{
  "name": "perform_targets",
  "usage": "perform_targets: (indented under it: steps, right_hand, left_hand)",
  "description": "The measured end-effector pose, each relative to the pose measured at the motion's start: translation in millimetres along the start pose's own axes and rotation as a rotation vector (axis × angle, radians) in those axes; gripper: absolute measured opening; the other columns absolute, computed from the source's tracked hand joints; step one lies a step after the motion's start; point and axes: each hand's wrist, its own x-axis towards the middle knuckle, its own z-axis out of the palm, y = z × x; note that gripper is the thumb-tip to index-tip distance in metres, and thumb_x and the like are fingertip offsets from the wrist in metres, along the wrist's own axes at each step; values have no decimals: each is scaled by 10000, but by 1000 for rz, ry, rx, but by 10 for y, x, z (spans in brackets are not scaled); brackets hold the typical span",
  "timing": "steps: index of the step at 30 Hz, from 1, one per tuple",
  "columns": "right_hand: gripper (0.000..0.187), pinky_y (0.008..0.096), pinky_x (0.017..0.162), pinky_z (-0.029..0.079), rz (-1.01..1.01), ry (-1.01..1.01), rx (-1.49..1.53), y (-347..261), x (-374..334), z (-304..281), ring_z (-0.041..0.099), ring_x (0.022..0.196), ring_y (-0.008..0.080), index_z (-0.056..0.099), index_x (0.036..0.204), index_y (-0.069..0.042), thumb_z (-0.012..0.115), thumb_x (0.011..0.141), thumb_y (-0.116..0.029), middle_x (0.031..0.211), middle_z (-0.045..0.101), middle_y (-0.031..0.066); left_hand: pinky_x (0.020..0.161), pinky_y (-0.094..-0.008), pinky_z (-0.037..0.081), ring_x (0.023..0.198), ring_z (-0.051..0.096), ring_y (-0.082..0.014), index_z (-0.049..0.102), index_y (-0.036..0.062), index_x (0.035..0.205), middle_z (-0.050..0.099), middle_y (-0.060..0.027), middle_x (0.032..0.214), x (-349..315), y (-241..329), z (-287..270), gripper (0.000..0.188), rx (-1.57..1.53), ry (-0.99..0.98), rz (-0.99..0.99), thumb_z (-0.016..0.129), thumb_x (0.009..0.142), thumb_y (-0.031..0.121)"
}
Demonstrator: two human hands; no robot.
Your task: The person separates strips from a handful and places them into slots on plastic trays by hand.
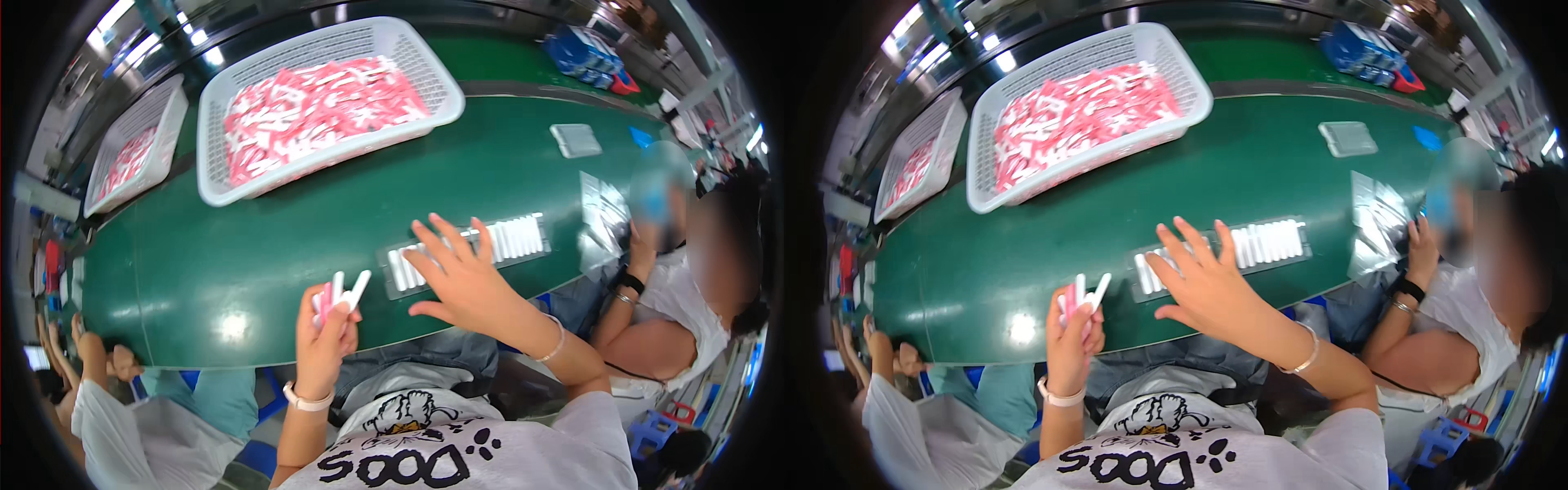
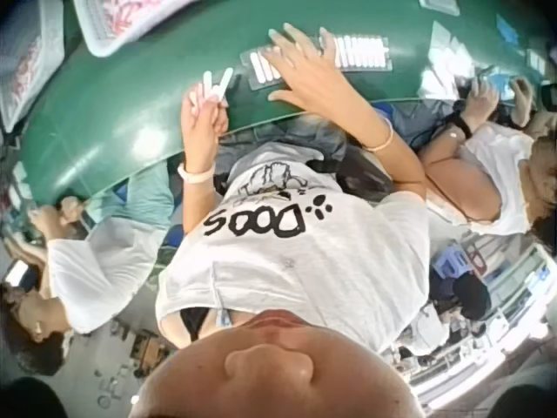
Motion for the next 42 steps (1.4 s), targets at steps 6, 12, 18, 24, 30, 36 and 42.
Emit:
perform_targets:
  steps: [6,12,18,24,30,36,42]
  right_hand:
    - [764,650,1045,115,-31,-75,-32,297,-50,15,389,1266,222,465,1345,-102,720,713,-446,1287,513,13]
    - [613,687,1022,158,108,-28,254,950,-76,-166,360,1297,306,499,1307,-135,730,766,-307,1291,507,46]
    - [510,701,978,288,621,-128,-759,2715,-283,-308,407,1311,344,468,1323,-152,577,827,-103,1451,414,63]
    - [734,684,1020,242,549,-178,-322,3250,-234,-348,301,1375,351,407,1331,-123,670,648,-70,1392,446,117]
    - [637,575,1030,310,374,-79,-198,2356,152,-510,470,1123,355,487,1175,-60,697,581,-154,1161,532,149]
    - [585,426,846,410,-238,129,238,702,728,-336,519,948,338,540,1035,0,721,538,-250,979,549,154]
    - [653,415,868,356,-417,-119,216,-163,694,131,515,961,271,537,1081,-10,740,535,-306,1016,543,112]
  left_hand:
    - [356,-189,249,412,339,-37,443,80,1163,533,-39,779,31,-15,24,245,12,18,-9,511,929,93]
    - [360,-197,246,418,328,-36,427,79,1094,513,-45,783,-4,-20,-5,165,49,11,35,475,936,93]
    - [358,-198,247,416,325,-42,420,82,1073,509,-48,780,-15,35,-15,141,62,11,36,454,936,85]
    - [355,-197,264,418,348,-51,438,81,1120,529,-55,784,-133,14,-45,180,-94,54,21,473,946,104]
    - [366,-198,262,430,347,-44,429,83,1140,530,-49,806,-131,77,-79,213,-96,-13,32,497,938,94]
    - [360,-200,225,436,319,-51,420,45,1160,469,-37,808,-175,100,-390,215,-875,-346,-199,440,947,57]
    - [357,-216,216,443,311,-76,420,31,1151,430,-43,813,-198,41,-312,207,-1598,-558,-348,365,951,39]
